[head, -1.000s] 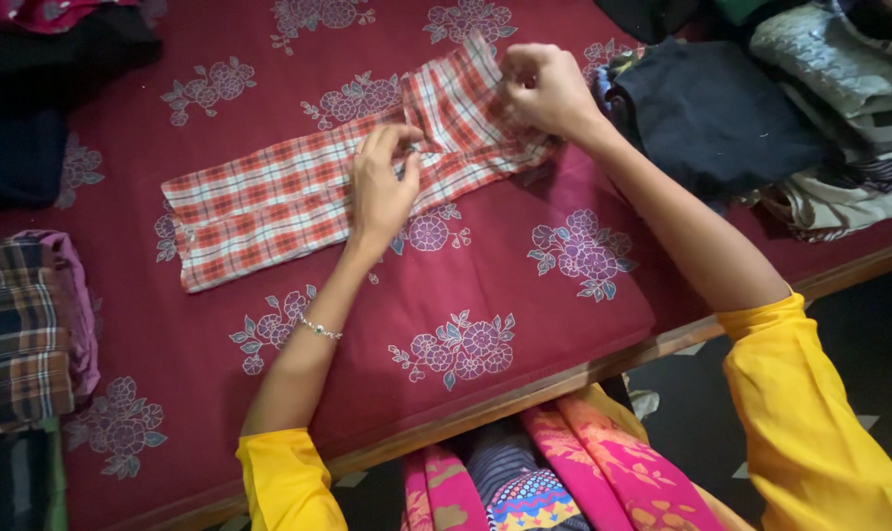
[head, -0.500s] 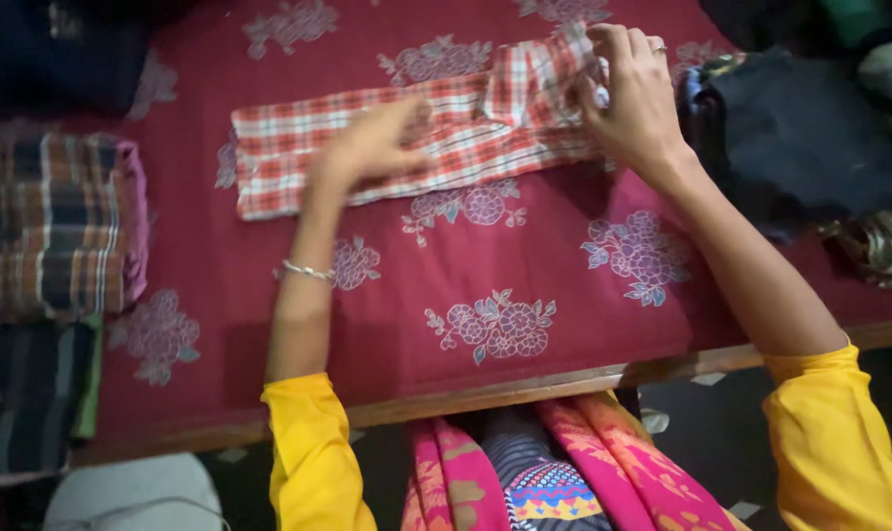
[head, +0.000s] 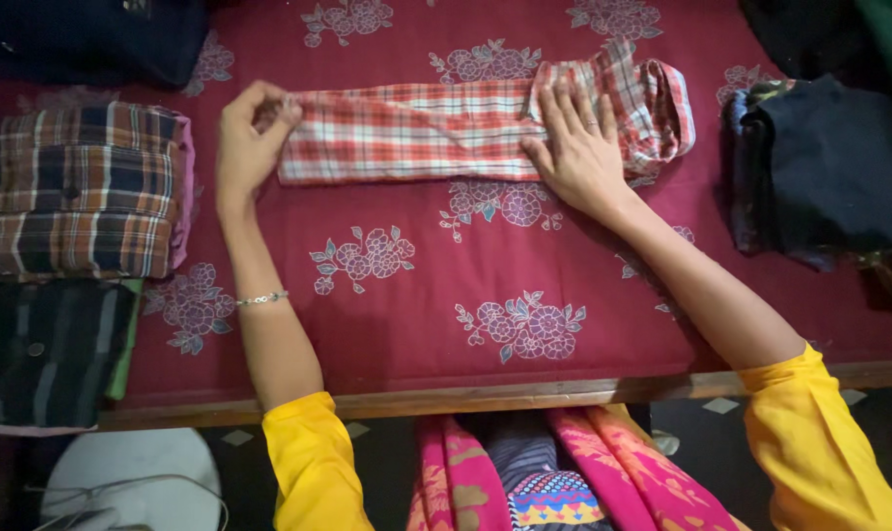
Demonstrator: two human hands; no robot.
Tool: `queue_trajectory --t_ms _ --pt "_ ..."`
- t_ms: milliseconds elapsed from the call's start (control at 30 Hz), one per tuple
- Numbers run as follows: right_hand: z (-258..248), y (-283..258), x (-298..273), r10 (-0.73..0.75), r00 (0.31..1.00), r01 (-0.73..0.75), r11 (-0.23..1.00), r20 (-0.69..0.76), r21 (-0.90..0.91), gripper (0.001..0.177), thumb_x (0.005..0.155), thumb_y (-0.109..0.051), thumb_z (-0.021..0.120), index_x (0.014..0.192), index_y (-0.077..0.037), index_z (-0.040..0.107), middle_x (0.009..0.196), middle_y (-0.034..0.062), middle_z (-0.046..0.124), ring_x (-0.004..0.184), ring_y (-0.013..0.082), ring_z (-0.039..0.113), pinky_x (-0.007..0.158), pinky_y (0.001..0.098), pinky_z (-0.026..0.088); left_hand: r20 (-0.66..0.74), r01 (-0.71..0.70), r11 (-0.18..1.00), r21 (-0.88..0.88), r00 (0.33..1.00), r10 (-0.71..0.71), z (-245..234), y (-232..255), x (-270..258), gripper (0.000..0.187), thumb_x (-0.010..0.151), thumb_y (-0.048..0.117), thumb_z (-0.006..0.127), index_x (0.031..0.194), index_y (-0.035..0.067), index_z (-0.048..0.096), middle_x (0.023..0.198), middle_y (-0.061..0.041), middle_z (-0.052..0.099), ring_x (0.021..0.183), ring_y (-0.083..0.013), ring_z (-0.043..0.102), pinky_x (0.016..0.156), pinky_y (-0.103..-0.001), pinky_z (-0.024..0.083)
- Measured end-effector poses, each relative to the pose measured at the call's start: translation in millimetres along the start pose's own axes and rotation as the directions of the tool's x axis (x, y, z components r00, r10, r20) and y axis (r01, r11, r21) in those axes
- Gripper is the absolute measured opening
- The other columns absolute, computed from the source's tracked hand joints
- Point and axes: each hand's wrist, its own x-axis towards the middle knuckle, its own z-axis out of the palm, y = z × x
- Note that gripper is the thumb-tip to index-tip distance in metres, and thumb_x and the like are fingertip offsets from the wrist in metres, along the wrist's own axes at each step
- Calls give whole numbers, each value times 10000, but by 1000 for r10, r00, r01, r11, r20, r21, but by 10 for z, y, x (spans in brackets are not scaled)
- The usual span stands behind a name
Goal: The person folds a black garment, a checkered shirt, and a light-colored jacket by hand on a bed.
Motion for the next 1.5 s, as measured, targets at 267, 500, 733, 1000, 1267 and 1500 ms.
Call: queue_trajectory --t_ms 267,500,733,1000,1267,1500 --pt "-187 13 -41 120 992 -121 992 43 25 723 1078 -578 264 1633 -114 264 1700 183 197 1588 354 126 1270 536 32 -5 326 832 450 932 -363 326 -30 11 232 1004 117 559 1222 60 610 1073 -205 719 1000 -349 695 838 -487 523" --pt "-172 536 -16 168 985 -168 986 -42 -11 670 1071 -477 383 1617 -95 317 1646 295 257 1504 473 255 1171 579 293 -50 147 808 570 988 -145 383 179 -32 231 1074 98 516 1270 -4 586 944 -264 725 910 -410 725 812 -519 542" --pt "-249 730 -16 349 907 -332 937 -237 111 603 1025 -171 662 1506 98 417 1321 335 578 1210 421 586 1021 497 499 6 162 855 492 982 -190 409 25 11 254 1069 159 552 1239 -24 600 875 -220 724 824 -329 735 754 -483 563" --pt "-480 897 59 340 939 -114 441 -49 890 587 865 -30 690 1404 53 473 1234 164 676 1075 208 701 897 298 593 49 263 824 502 942 -331 403 70 50 370 1001 262 683 1262 11 609 937 -179 733 778 -264 731 718 -483 594" --pt "-615 968 -46 133 991 -39 234 8 971 168 968 99 569 1020 19 708 988 23 685 739 82 598 599 229 454 27 303 814 497 931 -363 401 69 28 379 976 254 714 1276 39 623 1106 -193 735 961 -321 732 834 -506 569" --pt "-675 999 -30 -69 973 213 624 -219 752 254 864 105 542 1095 48 632 1007 117 628 969 204 634 870 338 540 27 261 822 506 948 -318 380 26 13 406 961 280 736 1269 35 633 1124 -195 739 1032 -348 720 876 -508 554"
